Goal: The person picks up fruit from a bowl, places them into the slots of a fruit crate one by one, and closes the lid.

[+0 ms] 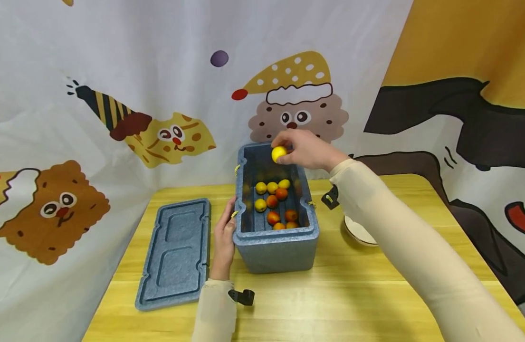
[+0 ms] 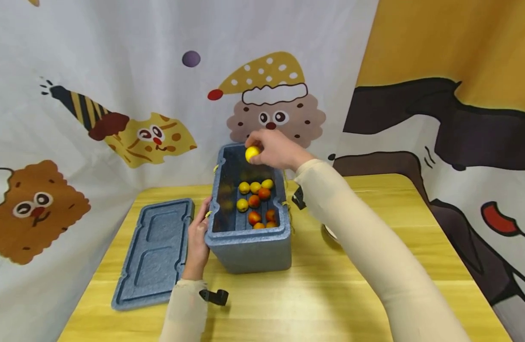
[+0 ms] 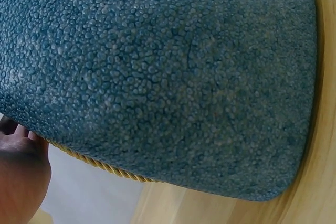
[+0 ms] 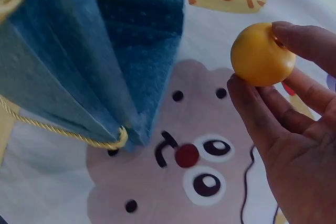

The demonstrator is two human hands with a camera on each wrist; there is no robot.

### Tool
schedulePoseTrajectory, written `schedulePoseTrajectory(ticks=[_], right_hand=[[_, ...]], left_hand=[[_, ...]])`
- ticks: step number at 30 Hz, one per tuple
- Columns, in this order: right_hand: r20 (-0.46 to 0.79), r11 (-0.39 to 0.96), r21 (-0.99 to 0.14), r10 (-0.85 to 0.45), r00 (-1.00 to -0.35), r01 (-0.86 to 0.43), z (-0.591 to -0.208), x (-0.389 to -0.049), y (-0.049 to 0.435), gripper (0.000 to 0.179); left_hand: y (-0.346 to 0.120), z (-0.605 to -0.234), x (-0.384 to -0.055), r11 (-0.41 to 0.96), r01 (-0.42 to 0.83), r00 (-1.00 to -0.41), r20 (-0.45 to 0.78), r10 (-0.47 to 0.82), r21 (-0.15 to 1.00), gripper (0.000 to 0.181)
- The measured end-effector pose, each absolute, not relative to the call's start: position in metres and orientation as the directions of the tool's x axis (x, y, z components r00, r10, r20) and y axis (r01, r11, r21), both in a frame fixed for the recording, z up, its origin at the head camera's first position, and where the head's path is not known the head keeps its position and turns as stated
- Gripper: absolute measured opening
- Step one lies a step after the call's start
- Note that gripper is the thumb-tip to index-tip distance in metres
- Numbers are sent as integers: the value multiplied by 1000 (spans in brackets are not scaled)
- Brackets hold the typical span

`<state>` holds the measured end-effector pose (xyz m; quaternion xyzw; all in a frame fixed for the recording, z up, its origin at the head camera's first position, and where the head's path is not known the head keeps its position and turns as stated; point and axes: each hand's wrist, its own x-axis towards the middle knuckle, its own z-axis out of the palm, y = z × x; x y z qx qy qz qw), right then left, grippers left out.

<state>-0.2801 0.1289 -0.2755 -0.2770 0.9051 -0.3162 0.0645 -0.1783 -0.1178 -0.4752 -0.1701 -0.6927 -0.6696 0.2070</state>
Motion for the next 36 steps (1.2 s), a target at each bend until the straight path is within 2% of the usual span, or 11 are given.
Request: schedulePoseTrajectory(ticks=[14,24,36], right_hand=[[-29,657,-628,-555,-831,-417,-289,-293,120,38],[-90,671,-640,-551,-830,-376,-305,-305,113,37],[-130,671,-650,-562,-817,-358,-313,-314,109,38]], left_hand=[[-117,-474,-181,20,571,-821,571,-6,821,52],[-118,-478,-177,32,499,-866,500,-11,866,53],[-120,-475,-182,34,534,-845,535,-20,845,54]])
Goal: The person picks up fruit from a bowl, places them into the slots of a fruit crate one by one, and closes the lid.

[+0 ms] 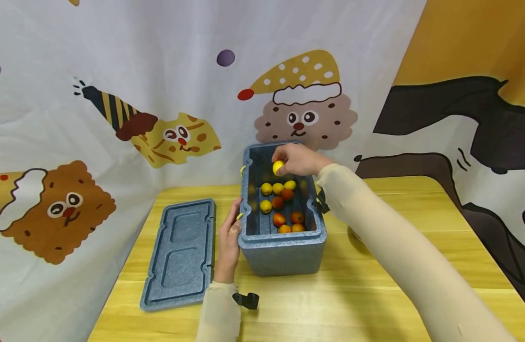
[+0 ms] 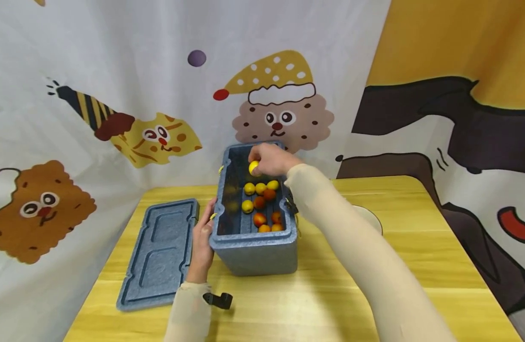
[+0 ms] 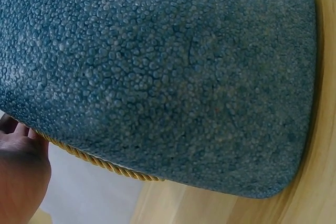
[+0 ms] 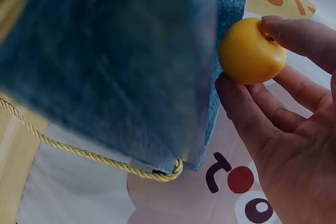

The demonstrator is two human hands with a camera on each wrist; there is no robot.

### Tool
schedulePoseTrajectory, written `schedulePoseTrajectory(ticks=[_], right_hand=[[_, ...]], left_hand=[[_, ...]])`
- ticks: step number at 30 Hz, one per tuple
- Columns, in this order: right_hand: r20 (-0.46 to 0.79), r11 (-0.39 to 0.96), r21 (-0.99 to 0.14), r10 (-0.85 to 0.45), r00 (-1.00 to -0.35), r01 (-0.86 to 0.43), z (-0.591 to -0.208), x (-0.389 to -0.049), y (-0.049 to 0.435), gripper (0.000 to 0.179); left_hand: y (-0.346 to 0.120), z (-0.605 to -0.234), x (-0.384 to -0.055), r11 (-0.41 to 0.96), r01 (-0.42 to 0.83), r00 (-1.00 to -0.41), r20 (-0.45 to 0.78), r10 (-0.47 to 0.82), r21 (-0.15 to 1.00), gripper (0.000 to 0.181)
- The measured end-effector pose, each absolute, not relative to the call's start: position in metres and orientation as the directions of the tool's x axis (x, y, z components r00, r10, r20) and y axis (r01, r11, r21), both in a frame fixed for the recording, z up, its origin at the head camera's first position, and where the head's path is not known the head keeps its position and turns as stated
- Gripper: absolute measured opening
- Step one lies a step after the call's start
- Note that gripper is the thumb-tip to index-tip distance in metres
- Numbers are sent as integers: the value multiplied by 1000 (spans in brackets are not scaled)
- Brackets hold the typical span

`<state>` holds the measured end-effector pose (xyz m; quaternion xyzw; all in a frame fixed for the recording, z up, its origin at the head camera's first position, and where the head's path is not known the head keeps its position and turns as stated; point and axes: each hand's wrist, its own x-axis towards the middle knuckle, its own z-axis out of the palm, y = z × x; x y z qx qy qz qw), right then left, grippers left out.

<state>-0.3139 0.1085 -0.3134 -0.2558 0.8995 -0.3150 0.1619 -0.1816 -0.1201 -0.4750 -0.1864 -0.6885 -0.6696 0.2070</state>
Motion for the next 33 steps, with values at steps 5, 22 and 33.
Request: schedulePoseTrajectory(ticks=[5,22,33], right_hand=[[-147,673,-659,-554,-820,-337,-317,-319,106,38],[-150,733,-615,-471,-869,-291,-318,-323,109,39],[-151,742,-594,-484,-862,-312,-318,-321,107,36]], left_hand=[[-120,-475,-182,39,524,-851,525,-25,851,53],[-118,-475,-183,34,537,-843,538,-24,843,55],[-120,-479,-185,40,536,-843,537,-28,843,55]])
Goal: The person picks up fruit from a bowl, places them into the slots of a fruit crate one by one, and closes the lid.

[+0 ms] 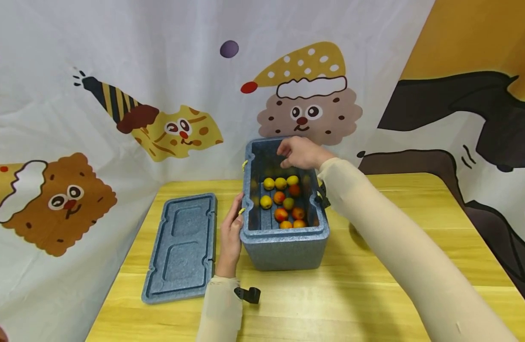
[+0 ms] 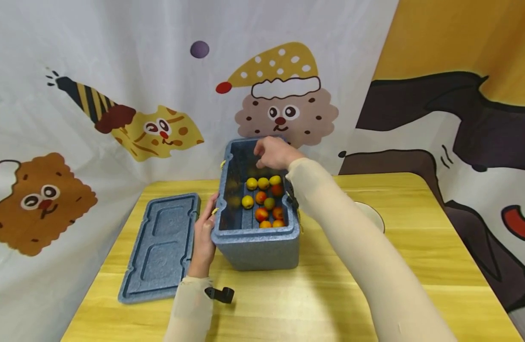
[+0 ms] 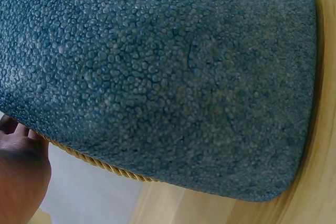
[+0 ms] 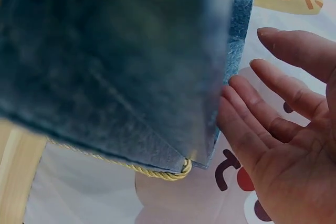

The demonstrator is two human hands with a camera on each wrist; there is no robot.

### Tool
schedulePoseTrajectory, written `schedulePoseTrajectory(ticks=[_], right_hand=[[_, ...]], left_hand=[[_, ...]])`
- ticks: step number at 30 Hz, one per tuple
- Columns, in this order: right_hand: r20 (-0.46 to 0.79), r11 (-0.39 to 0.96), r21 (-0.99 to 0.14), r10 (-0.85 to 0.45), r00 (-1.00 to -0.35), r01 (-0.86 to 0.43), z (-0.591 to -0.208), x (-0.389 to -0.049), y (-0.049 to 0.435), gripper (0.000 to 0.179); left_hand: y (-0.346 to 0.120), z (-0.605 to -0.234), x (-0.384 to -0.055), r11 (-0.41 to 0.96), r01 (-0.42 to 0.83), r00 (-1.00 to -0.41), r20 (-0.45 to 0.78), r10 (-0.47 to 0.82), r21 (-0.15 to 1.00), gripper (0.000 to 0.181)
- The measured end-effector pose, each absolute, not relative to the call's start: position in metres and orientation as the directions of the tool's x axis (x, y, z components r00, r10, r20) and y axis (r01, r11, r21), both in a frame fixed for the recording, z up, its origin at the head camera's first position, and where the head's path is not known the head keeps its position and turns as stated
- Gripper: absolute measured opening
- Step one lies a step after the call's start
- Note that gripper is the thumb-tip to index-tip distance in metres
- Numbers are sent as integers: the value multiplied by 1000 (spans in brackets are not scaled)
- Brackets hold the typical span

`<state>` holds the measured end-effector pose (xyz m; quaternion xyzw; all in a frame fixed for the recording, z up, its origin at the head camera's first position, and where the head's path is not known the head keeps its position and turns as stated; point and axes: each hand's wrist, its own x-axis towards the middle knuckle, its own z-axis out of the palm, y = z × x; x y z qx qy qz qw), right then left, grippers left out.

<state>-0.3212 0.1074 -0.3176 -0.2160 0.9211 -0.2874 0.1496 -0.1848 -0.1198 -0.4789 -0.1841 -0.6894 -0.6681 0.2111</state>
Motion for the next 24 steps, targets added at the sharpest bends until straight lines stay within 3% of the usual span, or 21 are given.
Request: schedulePoseTrajectory(ticks=[13,24], right_hand=[[-130,712,-597,-542,-830,-371,-306,-299,111,36],[2,618,-670,-553,-833,-412,-298,-234,117,32]], left_hand=[[-119,-473,-184,15,532,-847,532,-20,847,54],[-122,-473,-182,20,514,-858,514,12,858,50]])
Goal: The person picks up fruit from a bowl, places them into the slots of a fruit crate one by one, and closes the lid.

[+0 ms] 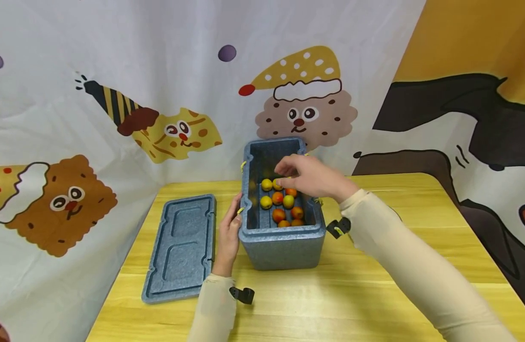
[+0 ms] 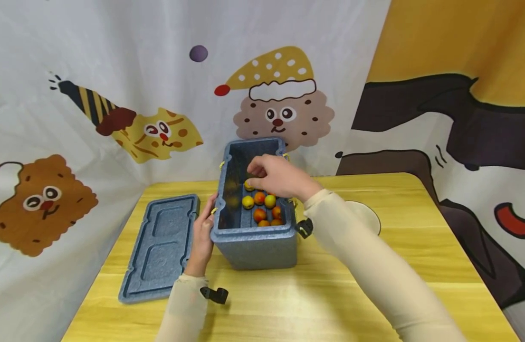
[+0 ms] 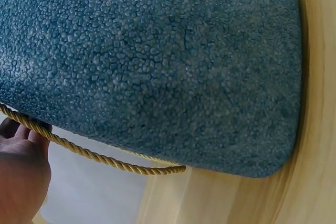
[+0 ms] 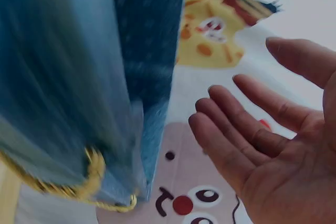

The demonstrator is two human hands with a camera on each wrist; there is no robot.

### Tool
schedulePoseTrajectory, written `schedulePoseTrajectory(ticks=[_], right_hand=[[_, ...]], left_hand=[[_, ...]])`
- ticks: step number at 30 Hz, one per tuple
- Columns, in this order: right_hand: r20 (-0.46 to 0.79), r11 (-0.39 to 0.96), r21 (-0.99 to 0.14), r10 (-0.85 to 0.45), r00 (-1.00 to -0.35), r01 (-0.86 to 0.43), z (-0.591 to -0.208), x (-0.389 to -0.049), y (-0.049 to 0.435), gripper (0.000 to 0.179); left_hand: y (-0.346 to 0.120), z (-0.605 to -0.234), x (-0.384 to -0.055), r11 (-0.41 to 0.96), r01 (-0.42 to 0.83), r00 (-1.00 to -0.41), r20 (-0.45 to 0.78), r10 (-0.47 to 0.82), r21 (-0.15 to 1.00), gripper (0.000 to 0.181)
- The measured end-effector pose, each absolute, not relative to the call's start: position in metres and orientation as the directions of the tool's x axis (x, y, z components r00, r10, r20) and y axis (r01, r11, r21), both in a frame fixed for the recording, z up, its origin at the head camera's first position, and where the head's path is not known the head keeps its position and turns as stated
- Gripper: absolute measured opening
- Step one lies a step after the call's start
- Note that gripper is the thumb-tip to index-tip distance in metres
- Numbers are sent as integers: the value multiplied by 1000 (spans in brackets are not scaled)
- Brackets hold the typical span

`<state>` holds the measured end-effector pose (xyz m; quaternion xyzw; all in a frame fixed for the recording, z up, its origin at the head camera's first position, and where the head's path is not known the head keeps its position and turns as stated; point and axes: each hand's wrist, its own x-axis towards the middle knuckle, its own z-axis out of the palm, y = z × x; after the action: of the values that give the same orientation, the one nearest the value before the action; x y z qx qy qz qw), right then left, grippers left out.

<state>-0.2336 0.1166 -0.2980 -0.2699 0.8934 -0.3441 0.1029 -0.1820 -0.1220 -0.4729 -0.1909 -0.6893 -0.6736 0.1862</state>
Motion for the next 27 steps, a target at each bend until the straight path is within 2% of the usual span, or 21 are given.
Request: schedulePoseTrajectory(ticks=[8,16,21,27], right_hand=[[97,472,-791,-532,-841,-390,-314,-179,114,25],[135,286,-897,-549,-825,-337,-336,-129,85,26],[111,151,-958,-590,-800,-244,-354,-110,59,24],[106,142,-967,-526,-844,-210,-374,-101,27,28]], left_hand=[[-127,-469,-179,-11,466,-883,466,57,885,47],[-156,-460,-156,-177,317,-946,324,11,932,50],[-194,-457,-140,-84,267,-964,268,-6,960,48],[-242,-452,-123,49,189,-982,190,-14,981,52]])
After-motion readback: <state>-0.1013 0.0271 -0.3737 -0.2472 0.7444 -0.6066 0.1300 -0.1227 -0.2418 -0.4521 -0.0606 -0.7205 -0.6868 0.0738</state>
